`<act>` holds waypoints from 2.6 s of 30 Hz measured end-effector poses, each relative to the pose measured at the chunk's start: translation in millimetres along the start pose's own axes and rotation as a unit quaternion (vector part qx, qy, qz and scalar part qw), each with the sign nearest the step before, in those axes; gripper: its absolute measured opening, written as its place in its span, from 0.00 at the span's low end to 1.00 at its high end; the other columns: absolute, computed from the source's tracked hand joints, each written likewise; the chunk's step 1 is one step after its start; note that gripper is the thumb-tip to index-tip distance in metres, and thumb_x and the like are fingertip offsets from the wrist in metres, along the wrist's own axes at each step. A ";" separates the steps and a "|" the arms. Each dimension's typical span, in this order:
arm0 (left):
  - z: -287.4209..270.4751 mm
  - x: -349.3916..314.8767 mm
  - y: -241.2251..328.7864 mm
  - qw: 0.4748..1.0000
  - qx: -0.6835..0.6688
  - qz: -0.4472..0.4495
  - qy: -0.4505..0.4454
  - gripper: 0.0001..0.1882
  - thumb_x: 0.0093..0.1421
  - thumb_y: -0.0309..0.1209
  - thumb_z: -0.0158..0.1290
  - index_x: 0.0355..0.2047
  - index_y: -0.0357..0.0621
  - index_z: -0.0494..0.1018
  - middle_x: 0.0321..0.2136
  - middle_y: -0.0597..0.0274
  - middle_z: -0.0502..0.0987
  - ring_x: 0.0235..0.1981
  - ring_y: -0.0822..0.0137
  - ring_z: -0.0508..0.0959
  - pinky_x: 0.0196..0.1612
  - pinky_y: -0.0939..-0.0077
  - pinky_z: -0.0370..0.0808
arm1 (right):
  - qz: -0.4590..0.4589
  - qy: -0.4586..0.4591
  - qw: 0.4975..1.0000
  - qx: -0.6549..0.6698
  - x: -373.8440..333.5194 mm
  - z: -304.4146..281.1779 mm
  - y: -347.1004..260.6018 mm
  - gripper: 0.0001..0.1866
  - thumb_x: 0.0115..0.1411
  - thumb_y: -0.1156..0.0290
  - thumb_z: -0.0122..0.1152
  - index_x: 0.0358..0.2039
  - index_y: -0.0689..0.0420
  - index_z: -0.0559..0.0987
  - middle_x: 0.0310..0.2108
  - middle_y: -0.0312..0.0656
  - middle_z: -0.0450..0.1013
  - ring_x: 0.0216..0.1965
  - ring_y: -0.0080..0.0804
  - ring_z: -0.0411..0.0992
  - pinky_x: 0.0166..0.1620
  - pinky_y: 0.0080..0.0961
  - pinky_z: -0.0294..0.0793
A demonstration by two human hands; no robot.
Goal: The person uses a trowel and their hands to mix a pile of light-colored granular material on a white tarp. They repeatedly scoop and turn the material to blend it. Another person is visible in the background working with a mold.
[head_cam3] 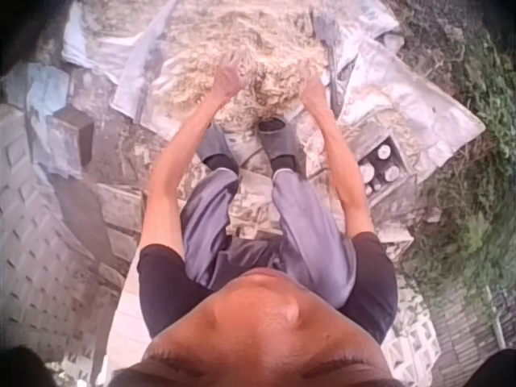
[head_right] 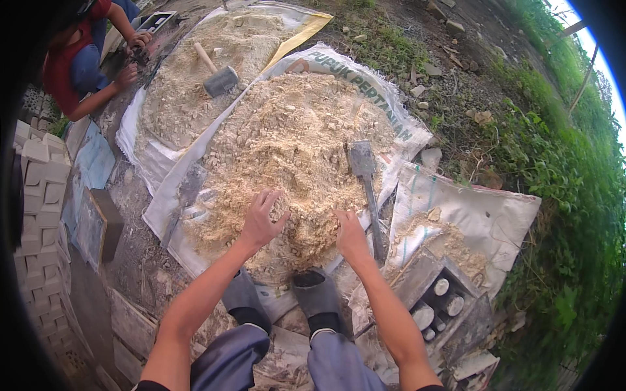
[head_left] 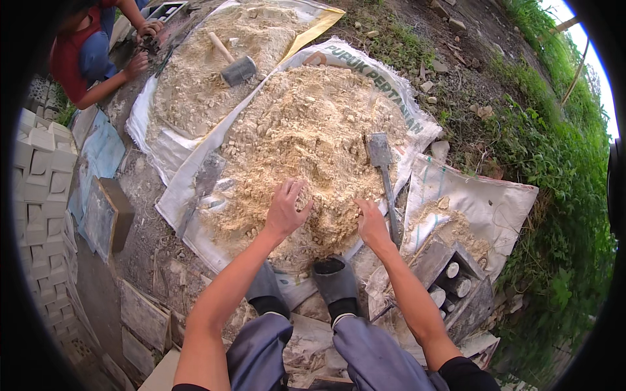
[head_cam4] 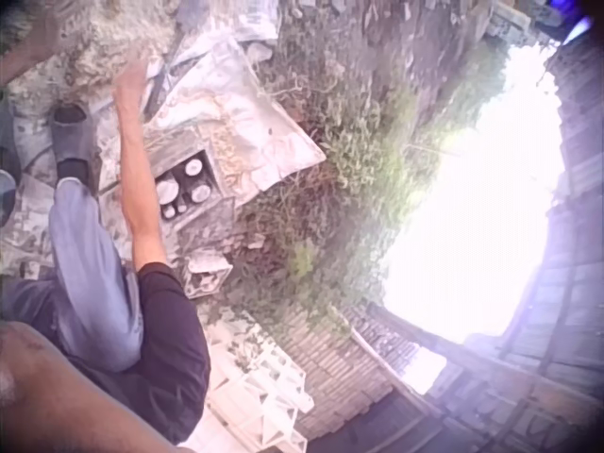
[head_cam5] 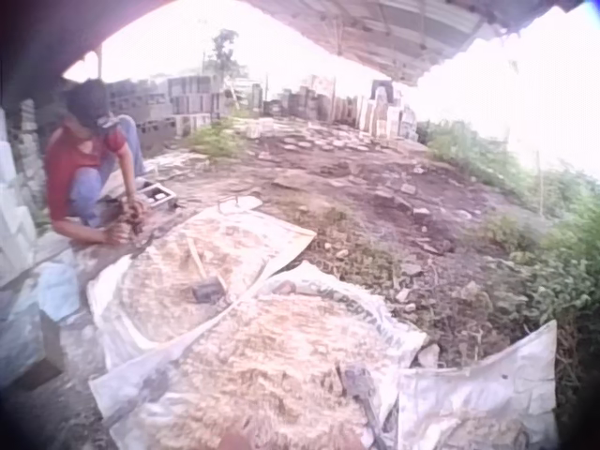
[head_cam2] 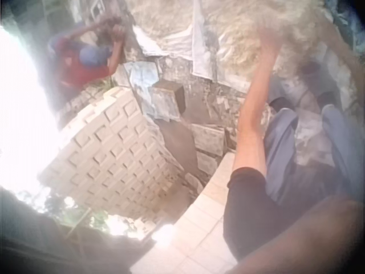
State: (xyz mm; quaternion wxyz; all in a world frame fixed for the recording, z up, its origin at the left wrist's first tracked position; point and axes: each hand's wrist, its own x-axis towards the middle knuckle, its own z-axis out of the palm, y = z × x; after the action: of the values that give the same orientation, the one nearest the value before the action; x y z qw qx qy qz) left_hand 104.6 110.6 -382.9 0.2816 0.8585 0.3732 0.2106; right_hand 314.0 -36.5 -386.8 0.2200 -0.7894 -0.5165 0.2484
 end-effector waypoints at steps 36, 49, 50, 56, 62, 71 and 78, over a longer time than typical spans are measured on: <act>-4.5 38.9 -23.2 0.987 0.088 -0.045 -0.123 0.20 0.52 0.24 0.57 0.48 0.39 0.73 0.46 0.55 0.73 0.50 0.55 0.70 0.56 0.62 0.65 | 0.149 0.070 0.969 -0.183 38.7 -25.4 29.3 0.24 0.60 0.67 0.57 0.54 0.62 0.65 0.48 0.54 0.66 0.54 0.52 0.65 0.54 0.47 0.65; -3.7 51.4 -19.6 0.995 0.083 -0.035 -0.049 0.24 0.58 0.39 0.55 0.53 0.42 0.70 0.54 0.55 0.68 0.57 0.55 0.64 0.61 0.58 0.57 | 0.248 0.012 0.962 0.115 52.4 -30.7 55.9 0.21 0.62 0.62 0.56 0.46 0.69 0.67 0.25 0.45 0.70 0.24 0.37 0.71 0.32 0.34 0.75; -12.8 45.1 -25.7 0.994 0.105 -0.019 -0.022 0.28 0.59 0.44 0.54 0.55 0.41 0.69 0.56 0.53 0.67 0.60 0.53 0.62 0.64 0.56 0.54 | 0.273 0.023 0.936 0.220 48.5 -29.1 27.3 0.20 0.64 0.63 0.55 0.46 0.67 0.67 0.24 0.42 0.69 0.22 0.32 0.70 0.29 0.30 0.74; -11.1 -12.3 -45.7 0.984 0.166 -0.062 -0.023 0.52 0.54 0.62 0.52 0.65 0.33 0.50 0.65 0.42 0.52 0.68 0.48 0.48 0.69 0.52 0.42 | 0.213 0.041 0.880 0.423 12.8 -57.0 -78.2 0.12 0.70 0.61 0.46 0.38 0.58 0.65 0.21 0.32 0.64 0.13 0.19 0.60 0.14 0.25 0.62; -6.0 -14.2 -42.5 0.991 0.122 -0.047 0.010 0.47 0.54 0.55 0.57 0.62 0.33 0.55 0.62 0.44 0.56 0.65 0.48 0.54 0.67 0.52 0.48 | 0.007 -0.021 0.999 0.048 3.8 -10.0 -82.5 0.11 0.69 0.64 0.44 0.39 0.59 0.62 0.18 0.57 0.70 0.20 0.57 0.70 0.26 0.51 0.67; -10.0 -12.2 -40.4 0.997 0.056 -0.053 -0.010 0.34 0.45 0.29 0.65 0.53 0.37 0.64 0.49 0.52 0.66 0.54 0.51 0.65 0.59 0.57 0.62 | 0.063 -0.074 0.995 0.036 -6.2 -17.3 -95.9 0.14 0.70 0.61 0.41 0.40 0.60 0.63 0.18 0.61 0.69 0.24 0.64 0.70 0.28 0.56 0.63; 7.6 -6.1 -58.3 0.996 0.012 -0.019 0.092 0.26 0.44 0.14 0.56 0.46 0.36 0.68 0.38 0.50 0.73 0.40 0.54 0.75 0.44 0.65 0.75 | 0.062 -0.086 0.994 0.020 2.4 12.5 -60.4 0.11 0.68 0.65 0.45 0.42 0.60 0.64 0.18 0.63 0.69 0.24 0.65 0.69 0.28 0.54 0.62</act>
State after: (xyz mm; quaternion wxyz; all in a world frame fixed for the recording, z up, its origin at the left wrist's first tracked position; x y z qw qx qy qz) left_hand 74.7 136.4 -426.9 0.2394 0.8316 0.4166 0.2785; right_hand 264.5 -10.8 -360.5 0.1749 -0.7913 -0.4781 0.3388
